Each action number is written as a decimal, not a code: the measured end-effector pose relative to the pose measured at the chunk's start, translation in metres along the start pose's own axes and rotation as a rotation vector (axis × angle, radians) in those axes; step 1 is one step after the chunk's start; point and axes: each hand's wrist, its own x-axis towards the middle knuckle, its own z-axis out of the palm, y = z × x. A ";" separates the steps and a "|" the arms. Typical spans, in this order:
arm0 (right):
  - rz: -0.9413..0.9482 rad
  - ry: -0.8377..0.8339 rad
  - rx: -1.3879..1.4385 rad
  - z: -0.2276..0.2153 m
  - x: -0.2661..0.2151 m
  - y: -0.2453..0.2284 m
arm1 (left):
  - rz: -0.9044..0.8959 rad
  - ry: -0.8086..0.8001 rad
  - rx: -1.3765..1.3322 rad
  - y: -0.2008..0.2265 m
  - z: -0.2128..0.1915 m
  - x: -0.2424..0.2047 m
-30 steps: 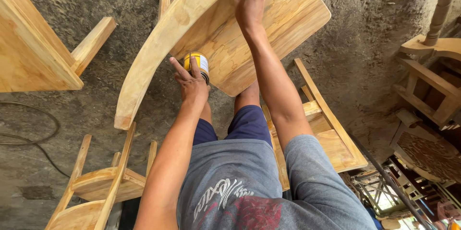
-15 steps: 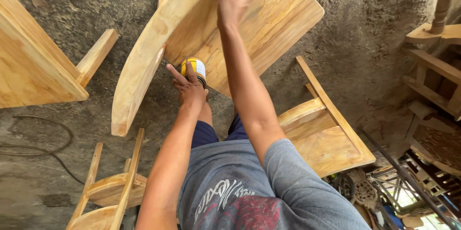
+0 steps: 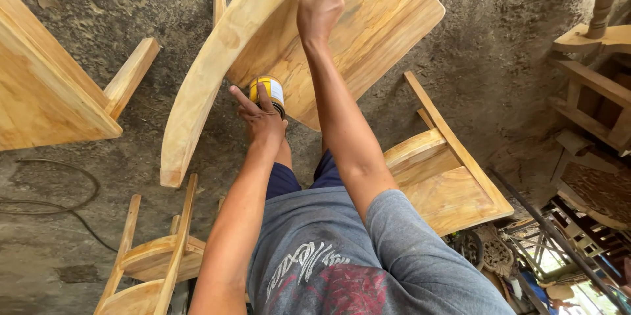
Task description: The person applies wood filler from a small can into holes and imperfections on the seats, backs, and legs of several wooden chairs using a small spatula tool.
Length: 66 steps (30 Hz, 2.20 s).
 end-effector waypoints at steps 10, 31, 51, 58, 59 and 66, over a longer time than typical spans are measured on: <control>-0.208 -0.015 -0.104 0.043 -0.034 0.001 | 0.134 0.190 -0.062 -0.011 0.013 -0.005; -0.152 -0.172 0.002 -0.007 -0.050 -0.013 | -0.036 -0.031 -0.012 0.008 -0.011 -0.002; 0.347 -0.452 0.097 -0.276 -0.130 0.066 | 0.817 0.480 -0.123 0.075 -0.070 0.020; 0.155 -0.413 0.134 -0.266 -0.129 0.029 | 0.895 0.593 -0.067 0.099 -0.086 0.070; 0.019 -0.394 0.103 -0.266 -0.126 0.027 | 0.885 0.589 -0.066 0.098 -0.087 0.071; -0.142 -0.437 -0.083 -0.265 -0.111 0.011 | 0.749 0.564 0.077 0.138 -0.077 0.069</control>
